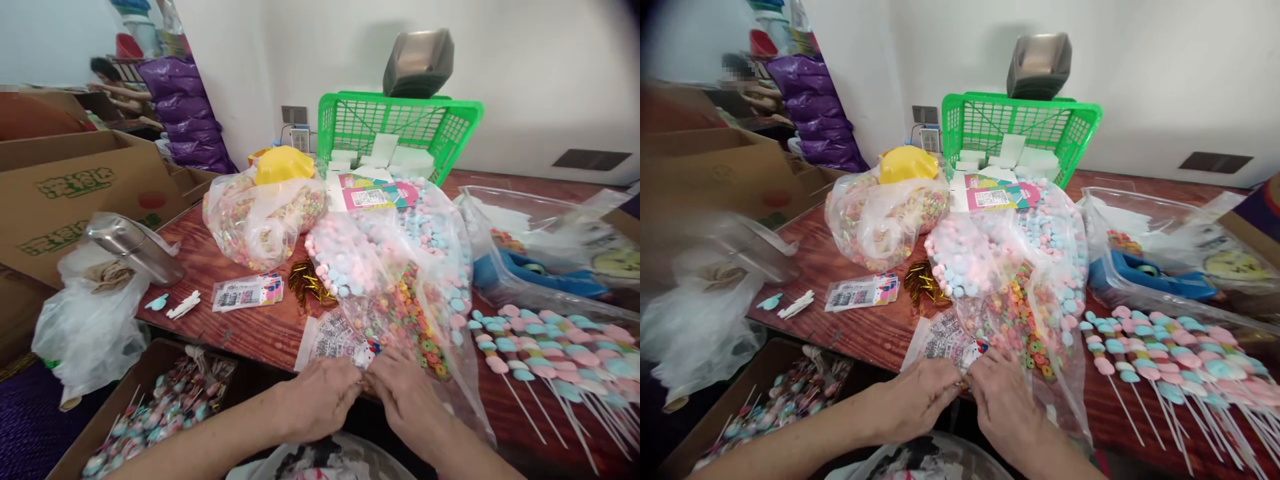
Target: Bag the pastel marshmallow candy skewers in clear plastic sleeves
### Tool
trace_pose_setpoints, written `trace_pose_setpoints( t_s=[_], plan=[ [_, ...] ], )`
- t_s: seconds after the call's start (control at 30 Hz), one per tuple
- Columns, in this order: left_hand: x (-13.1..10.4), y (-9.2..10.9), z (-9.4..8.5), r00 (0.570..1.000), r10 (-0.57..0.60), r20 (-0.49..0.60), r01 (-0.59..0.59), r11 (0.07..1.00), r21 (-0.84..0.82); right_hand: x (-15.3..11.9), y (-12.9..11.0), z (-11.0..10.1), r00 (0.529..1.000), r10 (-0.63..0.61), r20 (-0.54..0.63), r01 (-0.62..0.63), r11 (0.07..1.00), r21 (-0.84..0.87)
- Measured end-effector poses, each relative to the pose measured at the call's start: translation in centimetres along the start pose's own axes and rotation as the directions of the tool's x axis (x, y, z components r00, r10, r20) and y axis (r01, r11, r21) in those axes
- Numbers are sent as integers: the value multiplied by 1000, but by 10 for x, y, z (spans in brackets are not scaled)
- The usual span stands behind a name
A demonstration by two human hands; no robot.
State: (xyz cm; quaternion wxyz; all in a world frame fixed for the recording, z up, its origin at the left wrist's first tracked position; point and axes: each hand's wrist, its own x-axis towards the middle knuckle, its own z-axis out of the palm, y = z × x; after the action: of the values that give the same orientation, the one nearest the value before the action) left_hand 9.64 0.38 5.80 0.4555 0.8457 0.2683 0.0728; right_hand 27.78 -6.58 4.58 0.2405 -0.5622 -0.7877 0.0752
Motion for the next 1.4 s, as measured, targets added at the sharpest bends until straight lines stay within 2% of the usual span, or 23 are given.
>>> trace_pose_setpoints(
  t_s=[0.07, 0.1, 0.17, 0.2, 0.23, 0.27, 0.3, 0.37, 0.4, 0.43, 0.5, 0.57, 0.63, 0.73, 0.8, 0.9, 1.03, 1.17, 1.23, 1.33, 1.4],
  plan=[
    [3, -9, -6, 981, -169, 90, 188, 941, -281, 10, -7, -5, 985, -125, -121, 110, 986, -125],
    [5, -14, -10, 953, -239, 183, 297, 853, -429, 14, -10, -8, 968, -199, -150, 174, 970, -168],
    [6, -22, -18, 881, -275, 384, 465, 653, -598, 22, -13, -10, 942, -313, -121, 290, 940, -179],
    [6, -26, -21, 855, -260, 450, 508, 597, -621, 26, -12, -8, 935, -345, -78, 330, 930, -161],
    [4, -28, -24, 844, -242, 479, 521, 586, -621, 29, -11, -5, 935, -354, -23, 348, 928, -137],
    [2, -31, -25, 854, -234, 465, 500, 616, -609, 33, -9, 0, 938, -345, 32, 346, 931, -114],
    [-1, -34, -26, 886, -231, 402, 443, 680, -584, 38, -7, 5, 943, -323, 79, 330, 939, -93],
    [-6, -38, -26, 970, -195, 147, 241, 853, -463, 51, 0, 14, 952, -256, 165, 264, 964, -30],
    [-8, -41, -26, 989, -150, 4, 141, 921, -364, 61, 4, 18, 954, -216, 208, 218, 976, 16],
    [-10, -45, -26, 988, -102, -115, 68, 961, -268, 71, 9, 20, 953, -174, 247, 166, 985, 56],
    [-12, -52, -30, 963, -67, -263, 19, 983, -180, 96, 18, 23, 956, -91, 280, 70, 994, 84],
    [-15, -60, -35, 936, -130, -326, 35, 959, -282, 120, 27, 26, 974, -1, 226, -6, 1000, 31],
    [-18, -68, -40, 899, -281, -336, 81, 861, -503, 138, 32, 32, 986, 70, 150, -63, 997, -52],
    [-22, -76, -44, 810, -536, -238, 156, 588, -793, 150, 31, 48, 987, 121, 107, -105, 985, -140],
    [-25, -79, -44, 771, -615, -168, 158, 441, -884, 152, 27, 59, 985, 134, 110, -116, 981, -154],
    [-27, -81, -43, 763, -631, -143, 82, 314, -946, 151, 26, 64, 984, 151, 99, -138, 983, -121],
    [-24, -79, -47, 747, -644, -167, 14, 267, -964, 149, 34, 48, 985, 165, 58, -166, 986, 23],
    [-13, -73, -45, 772, -619, -148, 23, 259, -966, 141, 36, 28, 981, 193, 24, -193, 955, 224],
    [-6, -68, -41, 790, -597, -139, 35, 271, -962, 136, 33, 20, 978, 209, -11, -189, 904, 383],
    [2, -60, -33, 802, -583, -129, 74, 312, -947, 132, 28, 10, 975, 182, -131, -61, 777, 627],
    [5, -56, -31, 802, -579, -144, 80, 344, -936, 130, 28, 6, 963, 185, -195, 5, 712, 702]
  ],
)
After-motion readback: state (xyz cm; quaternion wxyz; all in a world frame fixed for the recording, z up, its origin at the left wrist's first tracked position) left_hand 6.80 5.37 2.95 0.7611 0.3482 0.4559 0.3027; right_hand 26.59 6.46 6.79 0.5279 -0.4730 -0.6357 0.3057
